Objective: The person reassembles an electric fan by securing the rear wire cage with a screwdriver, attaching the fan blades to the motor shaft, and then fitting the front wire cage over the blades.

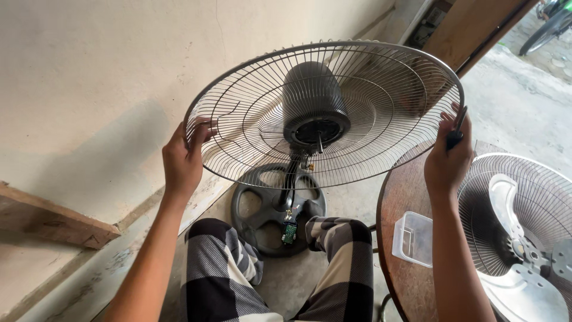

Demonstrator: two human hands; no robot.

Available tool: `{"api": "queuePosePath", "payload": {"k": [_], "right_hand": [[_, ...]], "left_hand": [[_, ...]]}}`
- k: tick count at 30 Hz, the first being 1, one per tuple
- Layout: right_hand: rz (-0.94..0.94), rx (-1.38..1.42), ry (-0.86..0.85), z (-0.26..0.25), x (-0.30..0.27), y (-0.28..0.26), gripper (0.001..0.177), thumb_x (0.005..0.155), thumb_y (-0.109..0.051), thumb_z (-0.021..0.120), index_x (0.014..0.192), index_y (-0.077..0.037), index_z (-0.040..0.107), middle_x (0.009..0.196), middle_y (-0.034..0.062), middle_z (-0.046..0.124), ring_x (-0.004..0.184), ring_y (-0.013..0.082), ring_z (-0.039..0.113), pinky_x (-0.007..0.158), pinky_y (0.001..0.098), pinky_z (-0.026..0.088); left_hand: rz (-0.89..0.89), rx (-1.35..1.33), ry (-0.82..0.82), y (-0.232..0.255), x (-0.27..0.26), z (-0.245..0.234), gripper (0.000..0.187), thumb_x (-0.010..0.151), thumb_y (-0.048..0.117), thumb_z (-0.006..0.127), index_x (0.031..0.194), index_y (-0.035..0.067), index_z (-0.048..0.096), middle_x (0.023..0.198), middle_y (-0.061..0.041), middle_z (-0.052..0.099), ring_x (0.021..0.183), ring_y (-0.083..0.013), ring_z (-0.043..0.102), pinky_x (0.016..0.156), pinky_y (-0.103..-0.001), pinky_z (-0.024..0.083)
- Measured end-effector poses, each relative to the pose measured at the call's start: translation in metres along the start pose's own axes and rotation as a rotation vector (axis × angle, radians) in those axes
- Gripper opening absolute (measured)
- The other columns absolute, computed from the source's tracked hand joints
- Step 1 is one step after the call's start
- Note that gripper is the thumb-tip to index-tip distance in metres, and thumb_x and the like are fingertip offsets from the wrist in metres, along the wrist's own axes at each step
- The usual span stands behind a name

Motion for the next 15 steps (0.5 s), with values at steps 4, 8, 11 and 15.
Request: {"api": "queuePosePath", "payload": {"k": [4,8,11,15], "right_hand": [[0.017,-0.081,0.012,-0.012,-0.025,0.007,0.038,0.119,-0.022,0.05,0.149,0.0,0.054,0.127,0.0199,0.07,0.118,0.0251,0.068,0.098,0.0364,0.055],[-0.118,-0.17,0.019,-0.023,-0.053,-0.006,0.03,0.124,-0.019,0.051,0.145,0.001,0.058,0.135,0.0208,0.069,0.126,0.0258,0.068,0.104,0.0358,0.056],[0.008,-0.17,-0.024,-0.036,-0.082,0.001,0.031,0.119,-0.023,0.052,0.139,-0.002,0.065,0.113,0.0142,0.074,0.102,0.018,0.07,0.086,0.0325,0.055],[0.407,-0.237,-0.082,-0.062,-0.134,0.023,0.026,0.114,-0.029,0.059,0.117,-0.007,0.073,0.075,0.0082,0.066,0.068,0.0145,0.062,0.064,0.0311,0.046]], "left_hand": [[0.021,0.069,0.139,0.0,-0.03,-0.012,0.028,0.114,0.011,0.056,0.138,-0.002,0.056,0.129,-0.017,0.071,0.121,-0.0247,0.072,0.101,-0.035,0.057],[0.066,0.15,0.256,0.021,-0.072,-0.011,0.039,0.114,0.012,0.058,0.147,-0.003,0.043,0.144,-0.02,0.052,0.135,-0.0296,0.058,0.115,-0.04,0.051],[0.186,0.276,0.313,0.048,-0.102,-0.001,0.043,0.117,0.014,0.059,0.149,-0.003,0.037,0.149,-0.021,0.038,0.143,-0.0315,0.048,0.121,-0.04,0.047],[0.177,0.285,0.217,0.056,-0.123,0.033,0.037,0.108,0.011,0.06,0.14,-0.001,0.047,0.137,-0.017,0.049,0.13,-0.0293,0.053,0.113,-0.04,0.047]]}}
Point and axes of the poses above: each hand's wrist, its own x-axis towards the middle knuckle, its own z-axis out of the palm, y = z × x, the point moved 10 cm from there along x, towards the middle knuckle
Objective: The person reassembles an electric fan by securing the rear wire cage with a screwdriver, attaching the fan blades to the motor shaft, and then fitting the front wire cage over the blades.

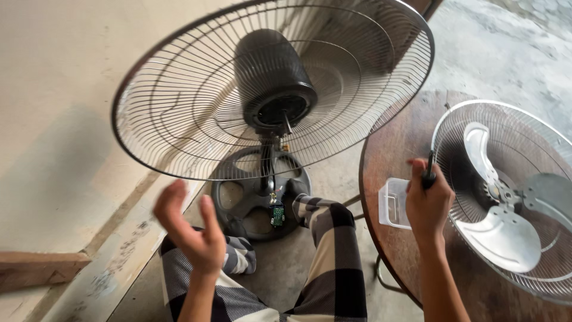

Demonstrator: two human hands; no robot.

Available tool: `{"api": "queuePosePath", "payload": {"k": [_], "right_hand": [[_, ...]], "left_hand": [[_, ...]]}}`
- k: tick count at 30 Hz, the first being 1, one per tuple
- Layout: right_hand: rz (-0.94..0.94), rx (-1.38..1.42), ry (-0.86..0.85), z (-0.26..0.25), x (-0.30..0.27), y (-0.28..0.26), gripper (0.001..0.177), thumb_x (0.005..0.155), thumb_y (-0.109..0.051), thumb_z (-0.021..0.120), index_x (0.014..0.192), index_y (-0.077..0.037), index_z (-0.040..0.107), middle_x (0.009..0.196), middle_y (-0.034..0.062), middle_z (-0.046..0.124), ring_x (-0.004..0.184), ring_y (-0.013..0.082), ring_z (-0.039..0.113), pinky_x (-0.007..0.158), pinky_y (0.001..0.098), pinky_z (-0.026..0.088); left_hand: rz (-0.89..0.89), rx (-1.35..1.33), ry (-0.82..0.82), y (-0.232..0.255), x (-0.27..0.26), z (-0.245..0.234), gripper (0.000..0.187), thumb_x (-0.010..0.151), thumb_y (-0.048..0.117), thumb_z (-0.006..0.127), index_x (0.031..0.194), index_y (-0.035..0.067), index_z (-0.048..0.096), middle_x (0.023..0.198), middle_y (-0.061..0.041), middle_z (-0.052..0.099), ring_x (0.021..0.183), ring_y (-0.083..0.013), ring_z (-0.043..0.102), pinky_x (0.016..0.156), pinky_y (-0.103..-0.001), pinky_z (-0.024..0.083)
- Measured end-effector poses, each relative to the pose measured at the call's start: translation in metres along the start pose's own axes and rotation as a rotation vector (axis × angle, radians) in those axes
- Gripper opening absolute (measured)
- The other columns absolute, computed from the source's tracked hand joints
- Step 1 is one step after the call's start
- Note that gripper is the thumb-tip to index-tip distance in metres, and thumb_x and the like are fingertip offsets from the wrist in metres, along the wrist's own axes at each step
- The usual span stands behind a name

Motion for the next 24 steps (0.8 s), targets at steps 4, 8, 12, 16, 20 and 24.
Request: {"api": "queuePosePath", "payload": {"k": [4,8,12,16,20,24], "right_hand": [[0.032,-0.124,0.053,-0.023,-0.044,0.01,0.025,0.109,-0.028,0.068,0.11,-0.003,0.07,0.074,0.0045,0.062,0.066,0.0118,0.056,0.061,0.0292,0.043],[0.188,-0.07,0.085,-0.044,-0.089,0.033,0.027,0.099,-0.023,0.073,0.115,-0.002,0.066,0.078,0.0059,0.061,0.066,0.0115,0.049,0.058,0.03,0.044],[0.224,-0.085,0.102,-0.065,-0.121,0.044,0.032,0.102,-0.013,0.06,0.131,-0.001,0.06,0.095,0.0121,0.061,0.081,0.0188,0.057,0.071,0.0344,0.048],[0.169,-0.216,0.1,-0.077,-0.142,0.049,0.034,0.104,-0.007,0.052,0.137,-0.001,0.059,0.109,0.0152,0.058,0.099,0.0264,0.059,0.087,0.0378,0.049],[0.236,-0.226,0.104,-0.086,-0.16,0.069,0.034,0.104,-0.007,0.052,0.137,-0.003,0.058,0.107,0.0155,0.058,0.094,0.0281,0.06,0.081,0.0391,0.049],[0.163,-0.301,0.085,-0.089,-0.165,0.077,0.036,0.101,-0.005,0.055,0.136,-0.002,0.058,0.111,0.0153,0.06,0.1,0.0299,0.059,0.088,0.0414,0.048]], "left_hand": [[-0.071,-0.219,-0.274,0.013,-0.021,0.06,0.023,0.103,0.009,0.061,0.125,0.003,0.057,0.129,-0.013,0.059,0.117,-0.0249,0.061,0.098,-0.037,0.055],[-0.081,-0.335,-0.585,0.047,-0.046,0.117,0.017,0.1,0.01,0.064,0.116,0.004,0.064,0.124,-0.013,0.063,0.114,-0.0271,0.065,0.091,-0.037,0.057],[0.018,-0.41,-0.761,0.096,-0.068,0.148,0.015,0.098,0.01,0.067,0.112,0.005,0.067,0.118,-0.01,0.066,0.109,-0.0282,0.067,0.093,-0.038,0.054],[0.084,-0.492,-0.904,0.135,-0.095,0.167,0.015,0.096,0.009,0.068,0.111,0.007,0.068,0.116,-0.008,0.068,0.105,-0.0289,0.066,0.092,-0.04,0.052],[0.12,-0.541,-0.973,0.159,-0.126,0.182,0.019,0.095,0.009,0.068,0.114,0.007,0.068,0.118,-0.007,0.067,0.107,-0.0283,0.065,0.091,-0.041,0.053],[0.163,-0.545,-1.01,0.174,-0.153,0.196,0.02,0.095,0.01,0.069,0.114,0.006,0.068,0.12,-0.007,0.067,0.106,-0.027,0.065,0.09,-0.04,0.052]]}}
Point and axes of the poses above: each hand's wrist, its own x-axis towards the middle knuckle, its own z-axis out of the palm, y = z × x, the point moved 10 cm from there along x, towards the middle knuckle
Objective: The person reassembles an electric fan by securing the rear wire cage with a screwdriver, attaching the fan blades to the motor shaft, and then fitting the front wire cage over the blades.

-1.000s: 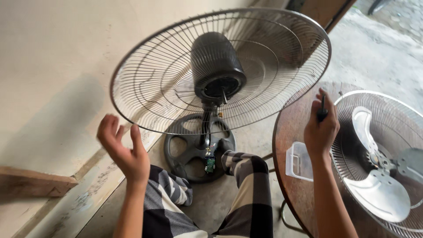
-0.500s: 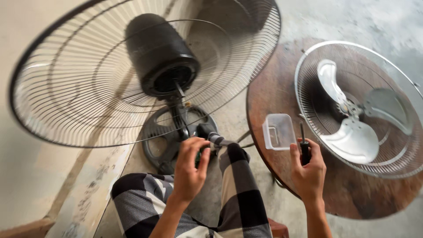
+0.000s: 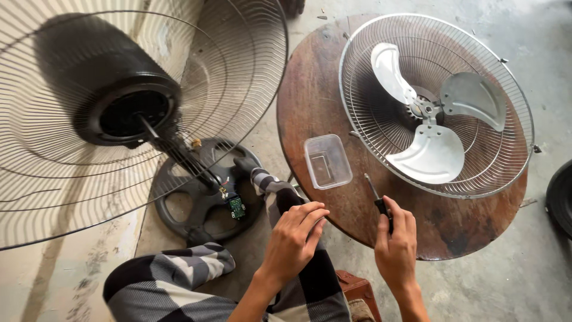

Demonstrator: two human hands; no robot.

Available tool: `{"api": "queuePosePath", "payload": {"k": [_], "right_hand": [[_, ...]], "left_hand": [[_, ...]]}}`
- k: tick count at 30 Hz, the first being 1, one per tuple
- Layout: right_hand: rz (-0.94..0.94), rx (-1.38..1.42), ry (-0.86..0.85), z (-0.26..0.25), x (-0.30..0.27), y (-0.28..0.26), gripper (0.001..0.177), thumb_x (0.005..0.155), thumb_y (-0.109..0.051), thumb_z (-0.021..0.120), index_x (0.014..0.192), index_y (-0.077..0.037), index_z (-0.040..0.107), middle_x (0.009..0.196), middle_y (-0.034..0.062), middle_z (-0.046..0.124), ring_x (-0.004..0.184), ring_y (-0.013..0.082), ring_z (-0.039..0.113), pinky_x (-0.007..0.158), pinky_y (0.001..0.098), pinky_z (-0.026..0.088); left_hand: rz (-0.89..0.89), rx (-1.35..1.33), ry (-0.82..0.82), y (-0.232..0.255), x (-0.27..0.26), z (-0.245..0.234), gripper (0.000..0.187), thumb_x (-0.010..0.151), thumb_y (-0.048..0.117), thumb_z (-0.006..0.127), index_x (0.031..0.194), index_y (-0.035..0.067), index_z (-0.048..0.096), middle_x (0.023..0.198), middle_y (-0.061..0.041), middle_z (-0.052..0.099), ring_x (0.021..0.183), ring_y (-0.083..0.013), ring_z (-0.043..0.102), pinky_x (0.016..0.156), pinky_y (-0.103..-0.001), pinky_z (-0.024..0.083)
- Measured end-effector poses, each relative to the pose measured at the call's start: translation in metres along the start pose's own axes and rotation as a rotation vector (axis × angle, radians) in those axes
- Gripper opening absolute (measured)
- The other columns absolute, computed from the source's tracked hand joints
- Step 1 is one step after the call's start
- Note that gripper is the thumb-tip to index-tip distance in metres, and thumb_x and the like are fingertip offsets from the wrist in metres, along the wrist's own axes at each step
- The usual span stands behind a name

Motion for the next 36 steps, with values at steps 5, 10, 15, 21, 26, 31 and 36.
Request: {"api": "queuePosePath", "payload": {"k": [5,10,15,21,26,31,36], "right_hand": [[-0.104,-0.091,-0.042,0.008,-0.004,0.004,0.038,0.097,-0.004,0.06,0.135,-0.003,0.06,0.116,0.0121,0.062,0.112,0.0317,0.052,0.098,0.0426,0.043],[-0.127,-0.085,-0.102,0.017,-0.009,0.01,0.04,0.095,-0.005,0.062,0.135,-0.005,0.059,0.119,0.0118,0.061,0.113,0.0312,0.051,0.1,0.042,0.042],[-0.126,-0.111,-0.104,0.022,-0.009,0.014,0.042,0.091,-0.007,0.066,0.133,-0.008,0.06,0.12,0.0102,0.061,0.114,0.0299,0.051,0.1,0.0427,0.039],[-0.132,-0.108,-0.098,0.022,-0.006,0.015,0.043,0.088,-0.011,0.071,0.129,-0.008,0.062,0.119,0.009,0.061,0.114,0.0289,0.053,0.098,0.043,0.038],[-0.114,-0.048,-0.113,0.018,-0.005,0.018,0.043,0.087,-0.011,0.072,0.129,-0.007,0.062,0.12,0.0104,0.06,0.115,0.0306,0.053,0.099,0.0435,0.039],[-0.088,-0.004,-0.125,0.014,-0.004,0.021,0.045,0.084,-0.012,0.074,0.128,-0.007,0.062,0.12,0.0115,0.059,0.114,0.0328,0.053,0.098,0.0437,0.042],[-0.11,0.012,-0.099,-0.009,0.001,0.025,0.044,0.085,-0.013,0.075,0.127,-0.006,0.063,0.122,0.0125,0.06,0.115,0.0322,0.053,0.099,0.0434,0.044]], "left_hand": [[-0.021,0.027,-0.037,-0.001,0.003,0.031,0.019,0.094,0.011,0.07,0.112,0.007,0.069,0.118,-0.006,0.069,0.104,-0.0252,0.066,0.088,-0.039,0.052],[-0.013,0.048,-0.043,-0.001,0.012,0.048,0.019,0.094,0.01,0.07,0.112,0.005,0.069,0.117,-0.006,0.069,0.103,-0.0251,0.066,0.088,-0.038,0.053],[-0.005,0.08,-0.053,-0.001,0.018,0.057,0.019,0.093,0.009,0.07,0.111,0.004,0.069,0.116,-0.007,0.069,0.104,-0.0259,0.064,0.09,-0.039,0.052],[-0.009,0.109,-0.069,-0.003,0.02,0.064,0.019,0.091,0.008,0.071,0.11,0.003,0.07,0.115,-0.007,0.069,0.103,-0.0264,0.063,0.09,-0.039,0.051],[-0.005,0.142,-0.067,-0.004,0.02,0.067,0.021,0.09,0.008,0.072,0.11,0.002,0.07,0.114,-0.007,0.069,0.101,-0.0266,0.062,0.089,-0.039,0.051],[0.006,0.155,-0.068,0.003,0.022,0.07,0.021,0.088,0.007,0.073,0.109,0.003,0.07,0.111,-0.007,0.069,0.1,-0.0264,0.063,0.087,-0.039,0.051],[0.074,0.121,-0.091,0.025,0.035,0.071,0.021,0.089,0.007,0.073,0.109,0.003,0.069,0.11,-0.007,0.068,0.099,-0.0265,0.065,0.086,-0.039,0.053]]}}
Point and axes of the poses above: each hand's wrist, its own x-axis towards the middle knuckle, its own z-axis out of the palm, y = z × x, the point moved 10 cm from there along x, towards the middle knuckle
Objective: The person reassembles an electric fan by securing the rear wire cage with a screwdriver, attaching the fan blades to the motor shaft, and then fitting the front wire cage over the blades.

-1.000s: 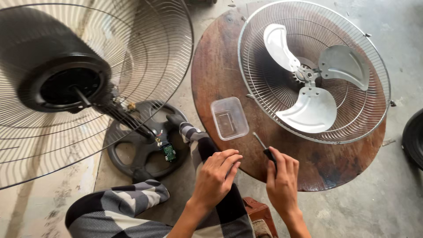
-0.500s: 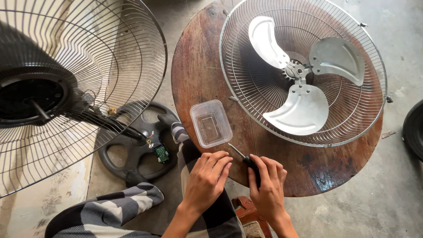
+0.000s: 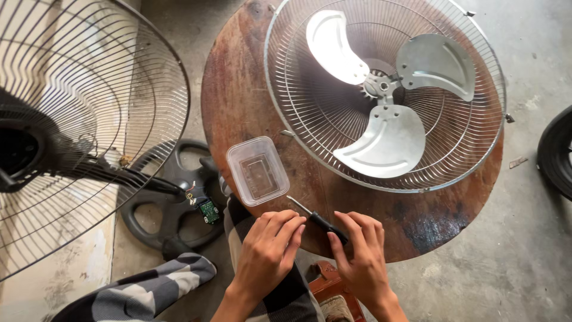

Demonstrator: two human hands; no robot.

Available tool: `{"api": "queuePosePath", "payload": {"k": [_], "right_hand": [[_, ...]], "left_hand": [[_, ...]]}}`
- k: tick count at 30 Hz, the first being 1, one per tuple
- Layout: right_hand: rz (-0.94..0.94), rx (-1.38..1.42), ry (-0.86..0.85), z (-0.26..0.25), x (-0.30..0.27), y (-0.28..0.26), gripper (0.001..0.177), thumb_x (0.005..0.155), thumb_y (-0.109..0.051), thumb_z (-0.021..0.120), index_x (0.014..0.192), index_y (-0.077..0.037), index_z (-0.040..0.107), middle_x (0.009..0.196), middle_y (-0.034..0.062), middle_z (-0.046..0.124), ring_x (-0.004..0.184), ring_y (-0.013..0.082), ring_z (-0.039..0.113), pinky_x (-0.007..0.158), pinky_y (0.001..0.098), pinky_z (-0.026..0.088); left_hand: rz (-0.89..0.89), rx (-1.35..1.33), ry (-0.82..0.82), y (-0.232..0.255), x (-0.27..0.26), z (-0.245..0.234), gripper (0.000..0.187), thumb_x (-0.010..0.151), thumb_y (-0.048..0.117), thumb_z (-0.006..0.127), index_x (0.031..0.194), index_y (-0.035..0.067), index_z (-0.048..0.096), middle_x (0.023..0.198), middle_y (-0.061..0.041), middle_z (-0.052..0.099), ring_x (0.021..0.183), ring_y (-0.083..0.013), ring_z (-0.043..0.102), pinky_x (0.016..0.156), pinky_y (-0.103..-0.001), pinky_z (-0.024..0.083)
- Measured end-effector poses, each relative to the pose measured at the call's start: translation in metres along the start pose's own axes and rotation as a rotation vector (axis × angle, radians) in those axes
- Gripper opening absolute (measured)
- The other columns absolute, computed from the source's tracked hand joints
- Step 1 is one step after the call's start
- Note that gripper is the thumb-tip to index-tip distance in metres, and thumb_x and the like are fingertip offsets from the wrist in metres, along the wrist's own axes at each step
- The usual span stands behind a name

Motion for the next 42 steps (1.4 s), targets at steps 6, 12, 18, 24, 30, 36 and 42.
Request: {"api": "queuePosePath", "payload": {"k": [6,12,18,24,30,36,42], "right_hand": [[-0.022,-0.046,0.067,-0.043,0.009,0.016,0.037,0.09,-0.016,0.073,0.124,-0.005,0.066,0.117,0.0111,0.064,0.112,0.0276,0.056,0.097,0.0406,0.046],[-0.045,-0.139,0.192,-0.091,0.036,0.041,0.028,0.094,-0.018,0.072,0.119,-0.005,0.069,0.117,0.0111,0.068,0.111,0.0266,0.062,0.099,0.0394,0.047],[0.071,-0.235,0.16,-0.112,0.079,0.077,0.029,0.095,-0.018,0.072,0.119,-0.003,0.07,0.118,0.0125,0.069,0.111,0.0294,0.062,0.097,0.0426,0.046],[0.156,-0.318,0.032,-0.098,0.11,0.106,0.039,0.093,-0.027,0.07,0.125,-0.004,0.067,0.111,0.0121,0.07,0.105,0.0279,0.063,0.093,0.0431,0.043],[0.358,-0.253,-0.109,-0.076,0.113,0.134,0.05,0.089,-0.031,0.072,0.132,-0.007,0.063,0.094,0.0052,0.073,0.082,0.0198,0.066,0.087,0.0384,0.039],[0.433,-0.176,-0.094,-0.069,0.109,0.141,0.054,0.084,-0.032,0.077,0.132,-0.01,0.064,0.092,0.0037,0.072,0.066,0.0152,0.063,0.086,0.0343,0.038],[0.457,-0.106,-0.073,-0.069,0.109,0.147,0.063,0.079,-0.03,0.082,0.134,-0.008,0.062,0.089,0.0049,0.072,0.075,0.0148,0.066,0.088,0.0347,0.04]], "left_hand": [[0.11,-0.026,-0.055,0.029,0.033,-0.002,0.023,0.09,0.008,0.074,0.112,0.003,0.068,0.109,-0.007,0.067,0.098,-0.0261,0.065,0.085,-0.039,0.053],[0.201,-0.011,-0.112,0.044,0.079,0.004,0.023,0.092,0.01,0.074,0.113,0.002,0.067,0.11,-0.008,0.067,0.099,-0.0267,0.065,0.085,-0.039,0.053],[0.194,0.009,-0.255,0.029,0.128,0.04,0.024,0.093,0.016,0.071,0.111,0.003,0.066,0.111,-0.011,0.067,0.1,-0.0288,0.064,0.088,-0.042,0.051],[0.098,0.134,-0.479,-0.003,0.156,0.103,0.038,0.093,0.034,0.066,0.115,0.003,0.066,0.107,-0.013,0.063,0.1,-0.0299,0.059,0.086,-0.044,0.044],[-0.052,0.182,-0.675,-0.026,0.156,0.145,0.053,0.096,0.048,0.061,0.121,0.001,0.061,0.101,-0.013,0.06,0.095,-0.0284,0.056,0.084,-0.043,0.043],[-0.125,0.188,-0.769,-0.032,0.151,0.156,0.05,0.095,0.049,0.063,0.111,0.001,0.064,0.104,-0.014,0.057,0.095,-0.0273,0.054,0.083,-0.042,0.042],[-0.17,0.079,-0.625,-0.031,0.155,0.151,0.056,0.079,0.044,0.08,0.108,-0.002,0.064,0.107,-0.013,0.056,0.102,-0.0282,0.051,0.087,-0.042,0.043]]}}
Point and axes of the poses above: each hand's wrist, its own x-axis towards the middle knuckle, its own z-axis out of the palm, y = z × x, the point moved 10 cm from there along x, towards the middle knuckle
